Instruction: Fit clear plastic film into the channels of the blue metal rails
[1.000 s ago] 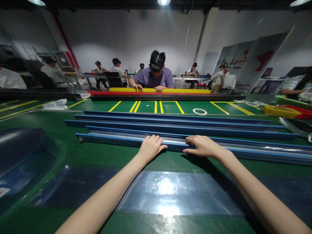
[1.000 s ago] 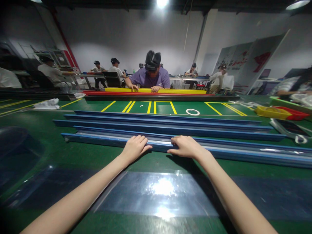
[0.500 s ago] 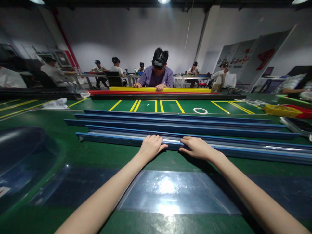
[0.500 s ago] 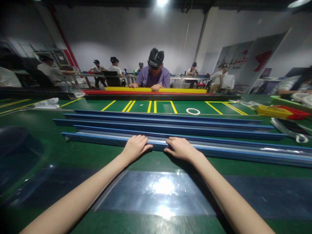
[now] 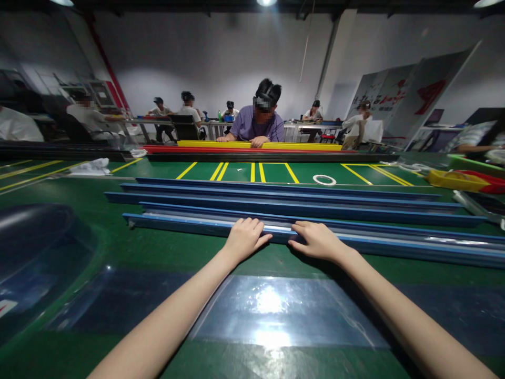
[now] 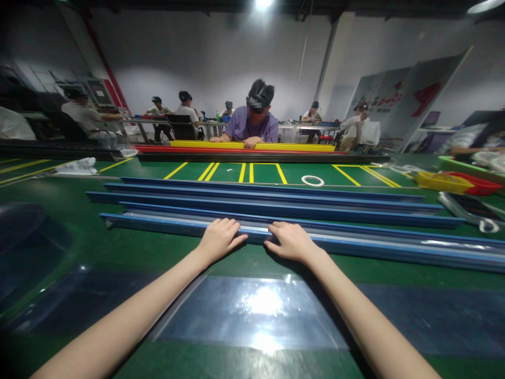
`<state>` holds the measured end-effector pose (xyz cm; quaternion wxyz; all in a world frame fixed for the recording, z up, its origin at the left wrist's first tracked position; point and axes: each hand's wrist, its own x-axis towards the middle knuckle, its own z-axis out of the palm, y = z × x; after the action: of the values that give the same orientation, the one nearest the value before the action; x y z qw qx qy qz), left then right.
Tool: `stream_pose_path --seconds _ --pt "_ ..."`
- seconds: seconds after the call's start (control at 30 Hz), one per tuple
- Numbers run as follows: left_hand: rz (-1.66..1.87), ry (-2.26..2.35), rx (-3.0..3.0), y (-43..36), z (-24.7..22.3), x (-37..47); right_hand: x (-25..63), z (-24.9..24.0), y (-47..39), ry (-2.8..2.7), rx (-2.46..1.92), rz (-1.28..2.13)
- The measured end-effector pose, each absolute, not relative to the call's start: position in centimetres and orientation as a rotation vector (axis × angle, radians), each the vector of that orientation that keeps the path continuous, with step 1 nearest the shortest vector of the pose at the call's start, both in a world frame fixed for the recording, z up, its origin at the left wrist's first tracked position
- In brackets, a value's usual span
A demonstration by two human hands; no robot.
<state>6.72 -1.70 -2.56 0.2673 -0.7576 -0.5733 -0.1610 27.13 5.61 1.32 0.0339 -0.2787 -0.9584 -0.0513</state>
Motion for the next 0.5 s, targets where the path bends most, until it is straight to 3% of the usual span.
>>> stream_pose_path --seconds 0.5 --pt "-0.467 -1.568 -2.045 -1.7 -2.6 6.9 26.8 -0.2 5.2 -2.78 -0.911 -0.426"
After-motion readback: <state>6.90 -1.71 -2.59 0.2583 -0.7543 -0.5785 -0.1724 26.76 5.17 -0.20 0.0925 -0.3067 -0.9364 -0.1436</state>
